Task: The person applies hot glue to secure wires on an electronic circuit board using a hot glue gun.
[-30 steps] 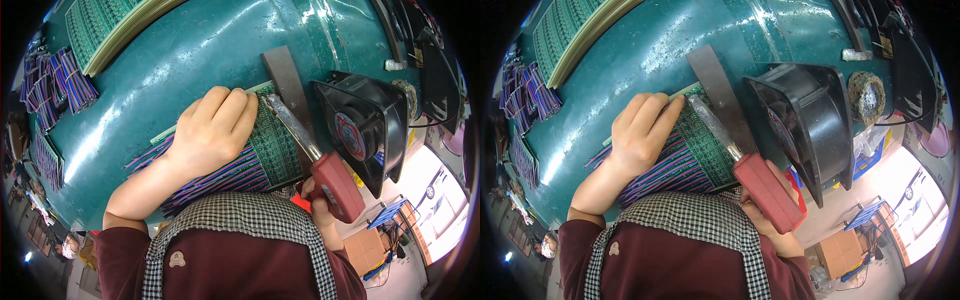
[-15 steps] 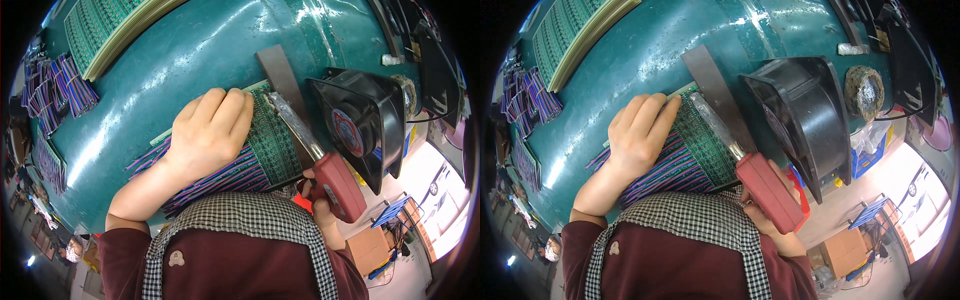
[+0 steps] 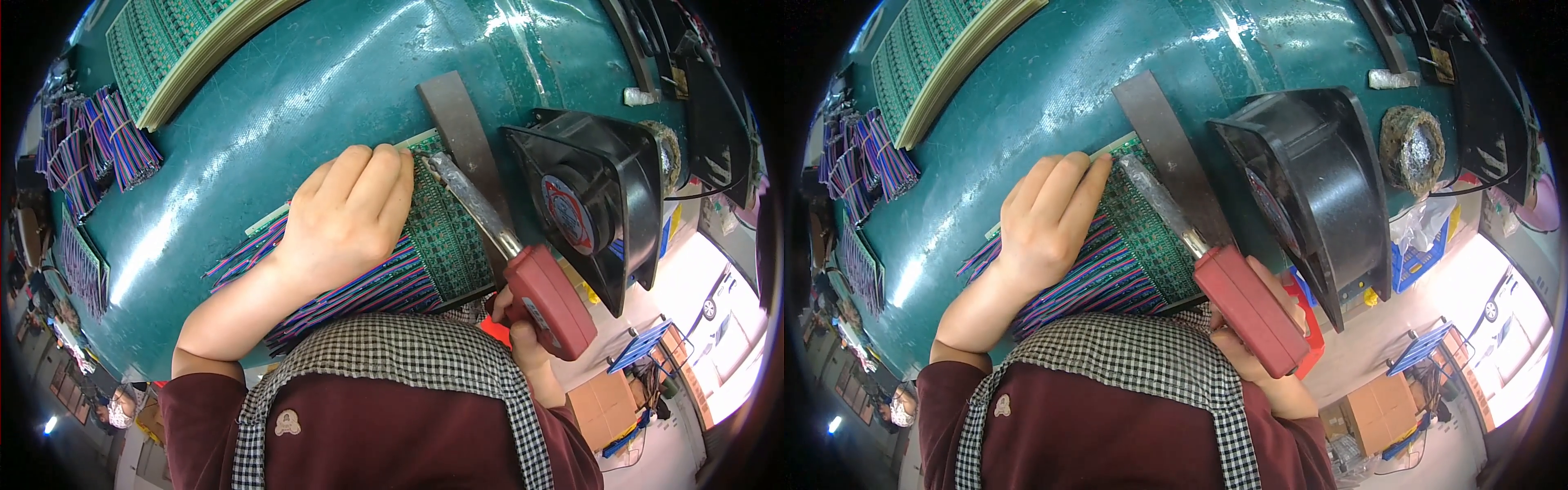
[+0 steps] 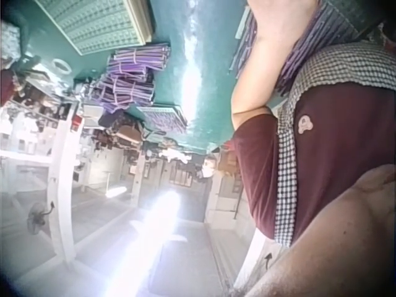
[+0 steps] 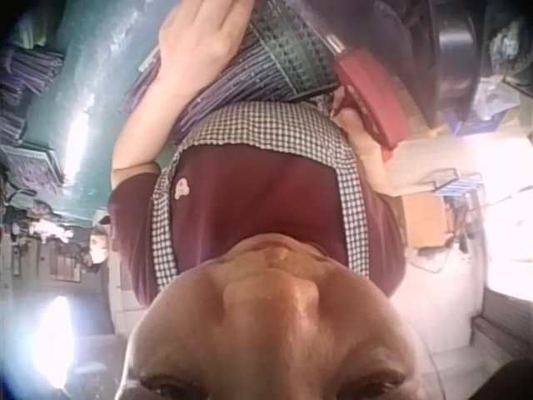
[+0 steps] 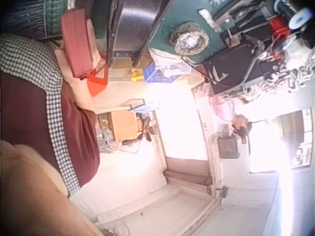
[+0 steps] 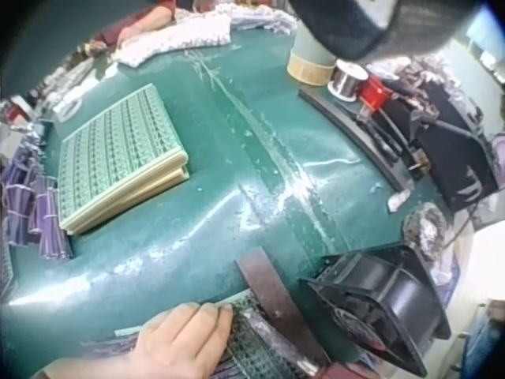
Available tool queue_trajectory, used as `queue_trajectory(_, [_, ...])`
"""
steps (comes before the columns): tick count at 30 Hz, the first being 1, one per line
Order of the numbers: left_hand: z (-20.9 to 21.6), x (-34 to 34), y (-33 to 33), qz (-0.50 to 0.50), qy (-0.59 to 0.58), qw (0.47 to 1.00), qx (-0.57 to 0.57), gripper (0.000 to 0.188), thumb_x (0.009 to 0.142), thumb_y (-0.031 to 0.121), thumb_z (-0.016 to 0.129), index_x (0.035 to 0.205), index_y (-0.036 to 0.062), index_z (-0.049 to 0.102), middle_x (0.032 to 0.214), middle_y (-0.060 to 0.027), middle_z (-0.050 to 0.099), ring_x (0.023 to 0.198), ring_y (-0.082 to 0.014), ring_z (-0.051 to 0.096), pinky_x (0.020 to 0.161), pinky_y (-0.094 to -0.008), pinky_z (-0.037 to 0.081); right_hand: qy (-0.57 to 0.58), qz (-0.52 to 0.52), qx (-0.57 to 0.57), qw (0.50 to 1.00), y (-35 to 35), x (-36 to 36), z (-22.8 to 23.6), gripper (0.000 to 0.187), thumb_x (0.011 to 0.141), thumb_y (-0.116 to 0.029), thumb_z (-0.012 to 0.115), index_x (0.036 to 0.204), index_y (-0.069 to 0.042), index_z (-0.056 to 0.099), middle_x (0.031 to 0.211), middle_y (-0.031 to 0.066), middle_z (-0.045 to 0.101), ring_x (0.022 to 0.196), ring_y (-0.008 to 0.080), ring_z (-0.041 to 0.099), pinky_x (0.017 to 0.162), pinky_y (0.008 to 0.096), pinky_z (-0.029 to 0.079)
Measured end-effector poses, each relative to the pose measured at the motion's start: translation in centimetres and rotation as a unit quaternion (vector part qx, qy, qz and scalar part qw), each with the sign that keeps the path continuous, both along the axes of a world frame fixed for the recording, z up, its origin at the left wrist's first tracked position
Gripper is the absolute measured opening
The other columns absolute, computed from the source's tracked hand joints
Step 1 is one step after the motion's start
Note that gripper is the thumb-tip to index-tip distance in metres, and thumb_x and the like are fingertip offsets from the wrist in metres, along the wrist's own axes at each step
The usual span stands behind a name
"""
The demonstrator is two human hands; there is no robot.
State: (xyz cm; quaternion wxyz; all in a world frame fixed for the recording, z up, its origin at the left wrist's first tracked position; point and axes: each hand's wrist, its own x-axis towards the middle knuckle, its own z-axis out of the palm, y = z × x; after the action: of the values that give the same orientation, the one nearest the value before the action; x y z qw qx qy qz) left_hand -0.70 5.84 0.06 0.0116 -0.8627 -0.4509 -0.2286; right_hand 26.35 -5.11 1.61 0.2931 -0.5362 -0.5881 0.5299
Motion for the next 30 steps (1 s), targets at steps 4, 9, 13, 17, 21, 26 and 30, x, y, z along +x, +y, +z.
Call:
queue_trajectory(4, [0.1,0.1,0.0,0.007,0.008,1.000,0.000,0.024,0.064,0.005,0.063,0.087,-0.0033,0.064,0.081,-0.0051,0.053,0.070,-0.0144,0.054,0.054,-0.0236,0.046,0.110,-0.110,-0.052,0.986,0.4,-1.8,1.0,0.081,0.075,-0.020,0.080,0.137,0.009,0.037,0.088,0.0120,0.066,0.066,0.0144,0.063,0.060,0.0261,0.051])
queue_trajectory(9, [0.6,0.2,-0.2,0.014,0.041,0.999,-0.032,0.036,0.065,0.008,0.062,0.100,-0.0018,0.066,0.091,-0.0083,0.057,0.073,-0.0194,0.057,0.057,-0.0293,0.047,0.150,-0.122,-0.092,0.977,0.7,-1.9,1.2,0.091,0.073,-0.027,0.083,0.140,0.008,0.033,0.096,0.0148,0.065,0.066,0.0164,0.061,0.058,0.0259,0.049])
queue_trajectory(13, [0.9,0.1,-0.1,0.013,0.034,0.999,-0.032,0.036,0.065,0.008,0.062,0.099,-0.0010,0.067,0.090,-0.0080,0.057,0.073,-0.0191,0.057,0.056,-0.0294,0.047,0.163,-0.162,-0.109,0.967,0.6,-2.0,1.4,0.090,0.073,-0.028,0.083,0.139,0.008,0.034,0.097,0.0155,0.065,0.066,0.0168,0.062,0.058,0.0259,0.050])
queue_trajectory(17, [0.7,0.1,-0.1,0.002,0.005,1.000,-0.021,0.036,0.063,0.008,0.062,0.097,-0.0017,0.067,0.089,-0.0089,0.058,0.072,-0.0204,0.058,0.058,-0.0305,0.048,0.129,-0.118,-0.094,0.980,0.1,-1.3,1.0,0.089,0.073,-0.023,0.083,0.139,0.008,0.033,0.101,0.0161,0.065,0.069,0.0170,0.063,0.059,0.0267,0.051])
queue_trajectory(21, [0.5,0.0,0.0,-0.024,-0.032,0.999,-0.027,0.036,0.061,0.006,0.063,0.096,-0.0040,0.066,0.088,-0.0103,0.058,0.073,-0.0221,0.058,0.059,-0.0311,0.049,0.168,-0.133,-0.098,0.972,0.1,-1.4,1.0,0.075,0.072,-0.016,0.081,0.134,0.004,0.045,0.109,0.0165,0.065,0.075,0.0189,0.066,0.062,0.0285,0.053])
queue_trajectory(26, [0.3,0.0,-0.1,-0.020,-0.042,0.998,-0.038,0.035,0.060,0.002,0.064,0.095,-0.0057,0.065,0.087,-0.0106,0.058,0.073,-0.0225,0.058,0.059,-0.0314,0.049,-0.073,-0.072,-0.012,0.995,-0.8,-0.5,0.2,0.047,0.068,-0.011,0.080,0.112,-0.004,0.064,0.115,0.0175,0.064,0.089,0.0235,0.068,0.070,0.0306,0.054])
queue_trajectory(30, [0.1,0.0,-0.1,-0.020,-0.064,0.997,-0.048,0.034,0.061,0.001,0.065,0.094,-0.0066,0.064,0.086,-0.0109,0.057,0.074,-0.0234,0.058,0.061,-0.0321,0.050,-0.100,-0.072,-0.033,0.992,-0.5,-0.7,0.5,0.039,0.064,-0.009,0.080,0.101,-0.006,0.070,0.116,0.0179,0.064,0.091,0.0256,0.069,0.072,0.0324,0.055])
